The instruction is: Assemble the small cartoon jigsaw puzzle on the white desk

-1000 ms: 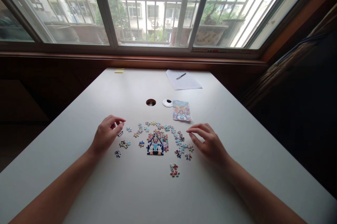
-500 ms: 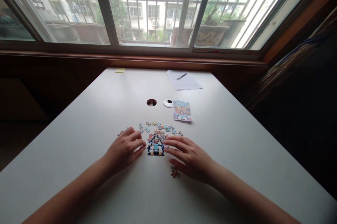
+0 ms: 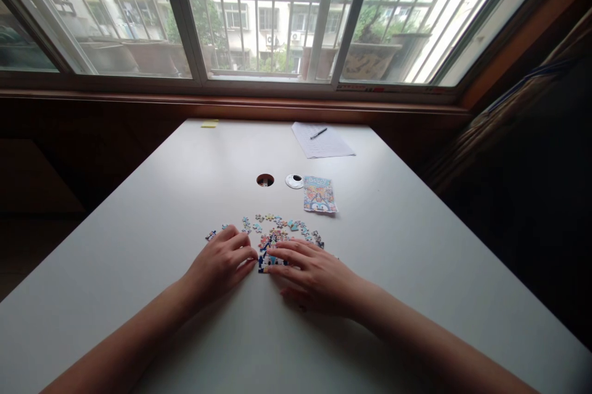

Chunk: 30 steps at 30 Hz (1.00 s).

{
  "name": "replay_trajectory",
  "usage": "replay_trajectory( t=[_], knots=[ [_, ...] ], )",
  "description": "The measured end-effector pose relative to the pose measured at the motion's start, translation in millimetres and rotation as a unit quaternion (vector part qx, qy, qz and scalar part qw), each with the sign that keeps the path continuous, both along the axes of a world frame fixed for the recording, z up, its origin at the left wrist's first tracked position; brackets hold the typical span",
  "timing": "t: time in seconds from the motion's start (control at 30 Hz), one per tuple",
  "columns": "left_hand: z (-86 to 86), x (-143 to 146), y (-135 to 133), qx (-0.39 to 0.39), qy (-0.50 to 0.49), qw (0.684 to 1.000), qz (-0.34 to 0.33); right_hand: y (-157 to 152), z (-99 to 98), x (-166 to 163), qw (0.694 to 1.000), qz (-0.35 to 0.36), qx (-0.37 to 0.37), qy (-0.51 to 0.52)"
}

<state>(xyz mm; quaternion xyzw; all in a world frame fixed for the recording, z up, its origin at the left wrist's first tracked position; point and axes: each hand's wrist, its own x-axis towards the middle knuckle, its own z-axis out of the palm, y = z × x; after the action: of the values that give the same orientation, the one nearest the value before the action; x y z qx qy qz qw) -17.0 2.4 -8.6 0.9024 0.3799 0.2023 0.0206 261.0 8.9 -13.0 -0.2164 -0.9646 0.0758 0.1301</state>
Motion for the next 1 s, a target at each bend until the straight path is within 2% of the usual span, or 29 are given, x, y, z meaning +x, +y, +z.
replay_trajectory(
  t=[1.0],
  knots=[
    [-5.8, 4.0, 1.2, 0.007, -0.007, 1.0, -0.01, -5.0, -8.5, -4.5, 1.0, -0.021, -0.018, 0.012]
  ],
)
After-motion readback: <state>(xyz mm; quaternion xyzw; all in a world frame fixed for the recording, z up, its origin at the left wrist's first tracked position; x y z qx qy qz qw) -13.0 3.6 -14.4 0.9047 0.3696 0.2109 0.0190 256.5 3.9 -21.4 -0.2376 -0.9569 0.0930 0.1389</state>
